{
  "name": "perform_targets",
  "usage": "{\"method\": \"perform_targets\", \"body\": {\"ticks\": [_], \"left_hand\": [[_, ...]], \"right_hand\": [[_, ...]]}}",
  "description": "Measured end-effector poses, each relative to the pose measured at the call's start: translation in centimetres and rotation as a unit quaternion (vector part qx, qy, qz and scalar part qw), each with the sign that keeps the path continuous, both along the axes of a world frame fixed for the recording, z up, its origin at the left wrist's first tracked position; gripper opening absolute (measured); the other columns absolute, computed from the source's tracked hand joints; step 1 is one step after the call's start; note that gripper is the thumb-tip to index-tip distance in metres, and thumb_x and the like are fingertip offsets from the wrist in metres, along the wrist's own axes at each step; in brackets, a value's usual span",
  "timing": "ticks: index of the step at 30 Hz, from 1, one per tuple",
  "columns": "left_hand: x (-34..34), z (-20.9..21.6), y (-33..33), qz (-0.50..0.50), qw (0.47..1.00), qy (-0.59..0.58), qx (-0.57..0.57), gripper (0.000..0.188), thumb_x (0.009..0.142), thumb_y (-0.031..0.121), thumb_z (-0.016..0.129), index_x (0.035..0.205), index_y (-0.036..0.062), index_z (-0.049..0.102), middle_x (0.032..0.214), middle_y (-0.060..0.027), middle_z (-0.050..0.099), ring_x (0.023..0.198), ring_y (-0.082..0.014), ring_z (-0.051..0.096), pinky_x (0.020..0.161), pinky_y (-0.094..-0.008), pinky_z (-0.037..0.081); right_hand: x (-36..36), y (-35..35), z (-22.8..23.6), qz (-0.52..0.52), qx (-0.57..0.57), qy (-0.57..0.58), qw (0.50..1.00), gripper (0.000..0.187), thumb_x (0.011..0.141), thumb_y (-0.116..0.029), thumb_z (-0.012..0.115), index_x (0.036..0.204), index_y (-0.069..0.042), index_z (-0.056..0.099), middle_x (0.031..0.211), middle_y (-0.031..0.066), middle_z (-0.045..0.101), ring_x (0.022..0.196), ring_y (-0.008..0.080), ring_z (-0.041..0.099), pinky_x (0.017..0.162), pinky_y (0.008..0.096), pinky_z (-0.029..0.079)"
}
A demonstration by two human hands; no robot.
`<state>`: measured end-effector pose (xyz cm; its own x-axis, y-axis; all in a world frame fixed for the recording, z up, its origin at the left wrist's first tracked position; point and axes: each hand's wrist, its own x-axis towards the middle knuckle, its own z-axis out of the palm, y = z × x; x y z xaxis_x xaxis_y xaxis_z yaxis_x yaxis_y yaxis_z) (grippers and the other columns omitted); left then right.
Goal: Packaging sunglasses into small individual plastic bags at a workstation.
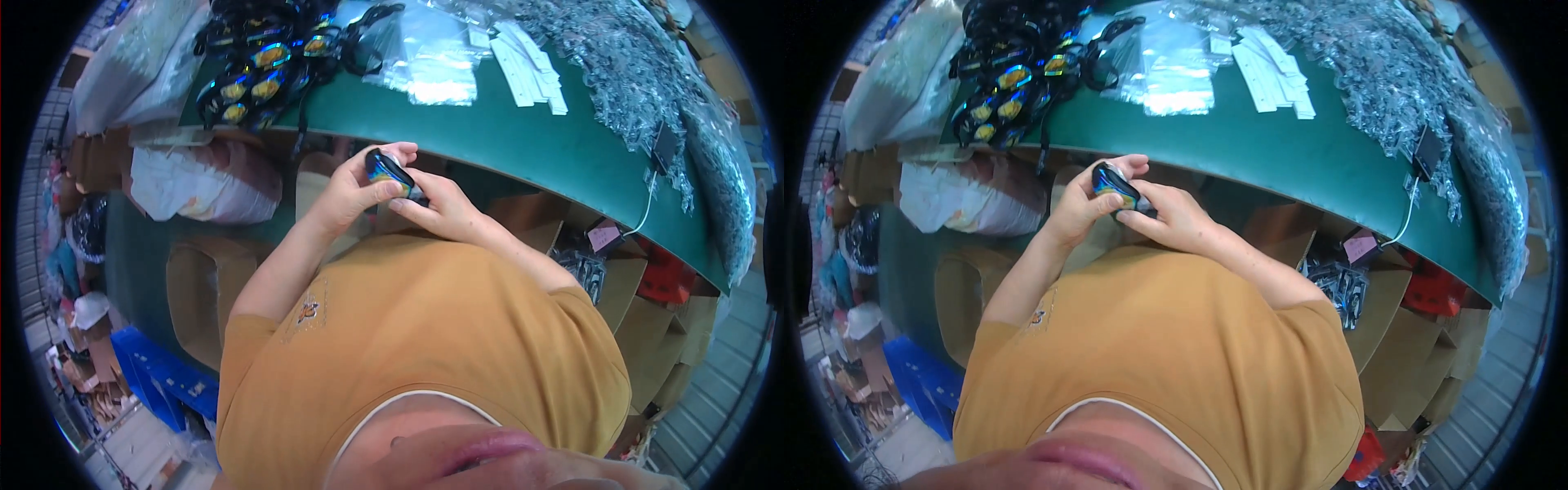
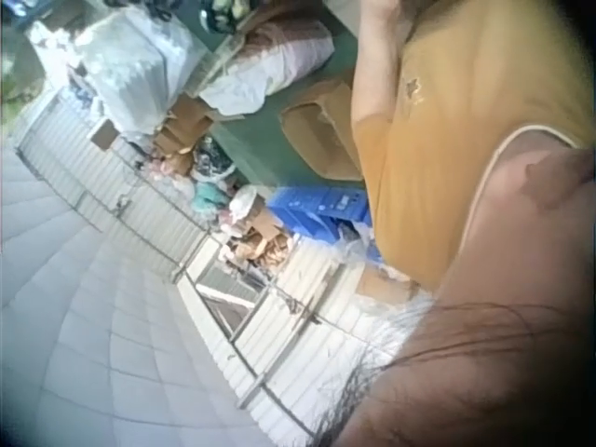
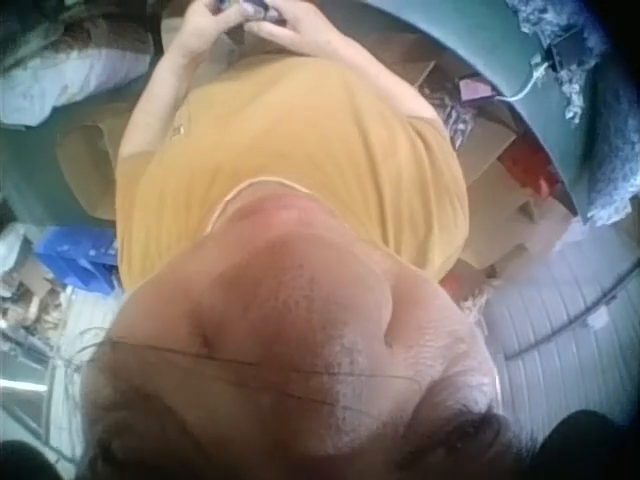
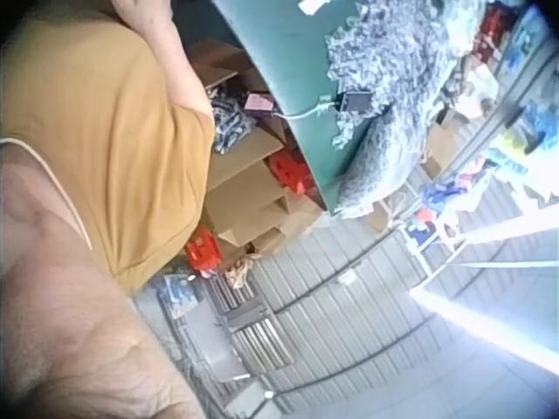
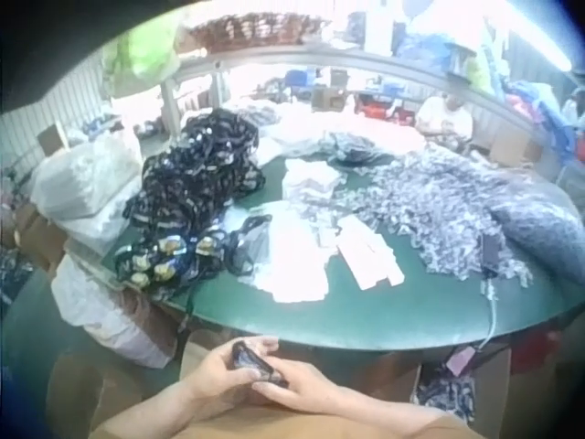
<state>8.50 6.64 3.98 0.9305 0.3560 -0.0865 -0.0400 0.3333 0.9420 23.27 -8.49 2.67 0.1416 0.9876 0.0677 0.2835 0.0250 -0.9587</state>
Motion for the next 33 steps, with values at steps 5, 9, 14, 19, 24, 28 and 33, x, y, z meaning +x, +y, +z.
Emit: {"method": "perform_targets", "body": {"ticks": [5, 9, 14, 19, 24, 28, 33], "left_hand": [[4.7, 1.8, 1.9, 0.078, 0.988, -0.125, 0.038, 0.033, 0.094, 0.015, 0.075, 0.123, 0.0043, 0.066, 0.126, -0.0066, 0.067, 0.118, -0.0175, 0.062, 0.102, -0.0317, 0.049], [9.8, 2.9, 5.2, 0.131, 0.880, -0.090, 0.448, 0.027, 0.096, 0.009, 0.067, 0.122, -0.0007, 0.066, 0.120, -0.0112, 0.070, 0.113, -0.0250, 0.067, 0.096, -0.0361, 0.053], [17.4, 1.1, 8.4, 0.196, 0.686, 0.006, 0.700, 0.031, 0.093, 0.024, 0.069, 0.117, 0.0056, 0.073, 0.127, -0.0150, 0.069, 0.122, -0.0342, 0.062, 0.104, -0.0422, 0.048], [18.4, 1.0, 9.5, 0.040, 0.717, 0.103, 0.688, 0.024, 0.088, 0.025, 0.071, 0.104, 0.0078, 0.074, 0.126, -0.0099, 0.068, 0.126, -0.0315, 0.059, 0.103, -0.0447, 0.046], [12.6, 0.6, 7.0, 0.090, 0.682, -0.052, 0.724, 0.021, 0.080, 0.013, 0.079, 0.092, 0.0090, 0.062, 0.123, -0.0083, 0.068, 0.127, -0.0302, 0.059, 0.107, -0.0458, 0.042], [11.3, 1.9, 6.1, 0.102, 0.688, -0.049, 0.717, 0.038, 0.080, 0.016, 0.081, 0.112, 0.0092, 0.064, 0.126, -0.0098, 0.066, 0.126, -0.0305, 0.059, 0.106, -0.0448, 0.042], [12.3, 0.7, 6.5, 0.070, 0.640, -0.051, 0.764, 0.024, 0.082, 0.018, 0.080, 0.102, 0.0085, 0.072, 0.105, -0.0079, 0.071, 0.109, -0.0287, 0.065, 0.103, -0.0426, 0.044]], "right_hand": [[5.8, -2.9, 0.0, -0.212, -0.010, 0.031, 0.977, 0.035, 0.099, -0.029, 0.067, 0.118, 0.000, 0.062, 0.090, 0.0058, 0.065, 0.076, 0.0105, 0.060, 0.065, 0.0284, 0.049], [11.3, -3.4, 0.6, -0.320, 0.148, 0.291, 0.889, 0.035, 0.105, -0.031, 0.057, 0.122, 0.000, 0.053, 0.080, 0.0042, 0.055, 0.067, 0.0136, 0.055, 0.059, 0.0292, 0.048], [12.6, -3.5, 0.5, -0.312, 0.161, 0.346, 0.870, 0.040, 0.104, -0.036, 0.057, 0.121, -0.001, 0.052, 0.077, 0.0041, 0.053, 0.066, 0.0152, 0.055, 0.059, 0.0303, 0.048], [13.0, -3.5, 0.5, -0.311, 0.159, 0.346, 0.871, 0.040, 0.104, -0.037, 0.056, 0.122, -0.001, 0.052, 0.078, 0.0046, 0.053, 0.066, 0.0156, 0.055, 0.060, 0.0304, 0.049], [13.0, -3.8, 0.1, -0.272, 0.166, 0.363, 0.876, 0.036, 0.104, -0.030, 0.058, 0.123, 0.000, 0.053, 0.080, 0.0047, 0.056, 0.068, 0.0142, 0.057, 0.061, 0.0292, 0.050], [13.0, -3.7, 0.4, -0.270, 0.155, 0.354, 0.882, 0.037, 0.104, -0.031, 0.057, 0.124, 0.000, 0.052, 0.080, 0.0049, 0.055, 0.068, 0.0147, 0.056, 0.062, 0.0295, 0.050], [13.1, -3.7, 0.2, -0.258, 0.156, 0.341, 0.890, 0.039, 0.104, -0.031, 0.055, 0.126, 0.000, 0.051, 0.080, 0.0054, 0.054, 0.068, 0.0153, 0.056, 0.064, 0.0300, 0.049]]}}
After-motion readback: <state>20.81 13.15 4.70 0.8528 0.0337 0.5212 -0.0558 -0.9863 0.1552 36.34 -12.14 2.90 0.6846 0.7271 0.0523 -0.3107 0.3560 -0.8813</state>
